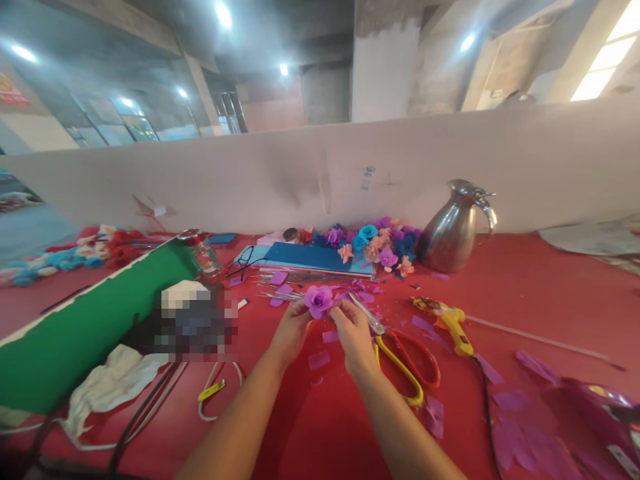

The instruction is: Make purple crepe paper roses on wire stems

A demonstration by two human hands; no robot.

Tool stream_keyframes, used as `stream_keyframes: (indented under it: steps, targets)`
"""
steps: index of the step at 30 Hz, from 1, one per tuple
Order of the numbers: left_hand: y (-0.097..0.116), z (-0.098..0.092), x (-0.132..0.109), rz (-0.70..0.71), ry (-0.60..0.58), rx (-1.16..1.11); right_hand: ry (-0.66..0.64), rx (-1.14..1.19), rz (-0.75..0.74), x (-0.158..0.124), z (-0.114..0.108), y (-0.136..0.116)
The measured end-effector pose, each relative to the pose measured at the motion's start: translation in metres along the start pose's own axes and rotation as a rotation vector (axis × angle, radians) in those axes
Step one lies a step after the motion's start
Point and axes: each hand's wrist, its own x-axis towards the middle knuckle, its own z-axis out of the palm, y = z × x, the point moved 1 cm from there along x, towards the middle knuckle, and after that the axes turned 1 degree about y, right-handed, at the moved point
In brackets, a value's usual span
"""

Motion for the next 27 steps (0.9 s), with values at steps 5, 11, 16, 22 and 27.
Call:
stream_keyframes:
  steps: [5,11,16,22,27]
  targets:
    - [-0.001,0.001,0.000,0.000,0.024,-0.011,-0.011,0.034,0.012,0.001,-0.003,0.006]
    - [-0.007,-0.006,0.004,0.001,0.092,-0.141,0.003,0.115,0.020,0.002,-0.006,0.010]
    - [-0.005,-0.004,0.001,-0.019,0.122,-0.163,0.001,-0.007,0.036,0.003,-0.002,0.014]
    - [-0.007,-0.001,-0.001,-0.041,0.122,-0.138,-0.103,-0.118,-0.060,0.004,0.002,0.021]
    - [-0.014,-0.007,0.001,-0.040,0.144,-0.123,-0.127,-0.172,-0.041,0.005,-0.001,0.028]
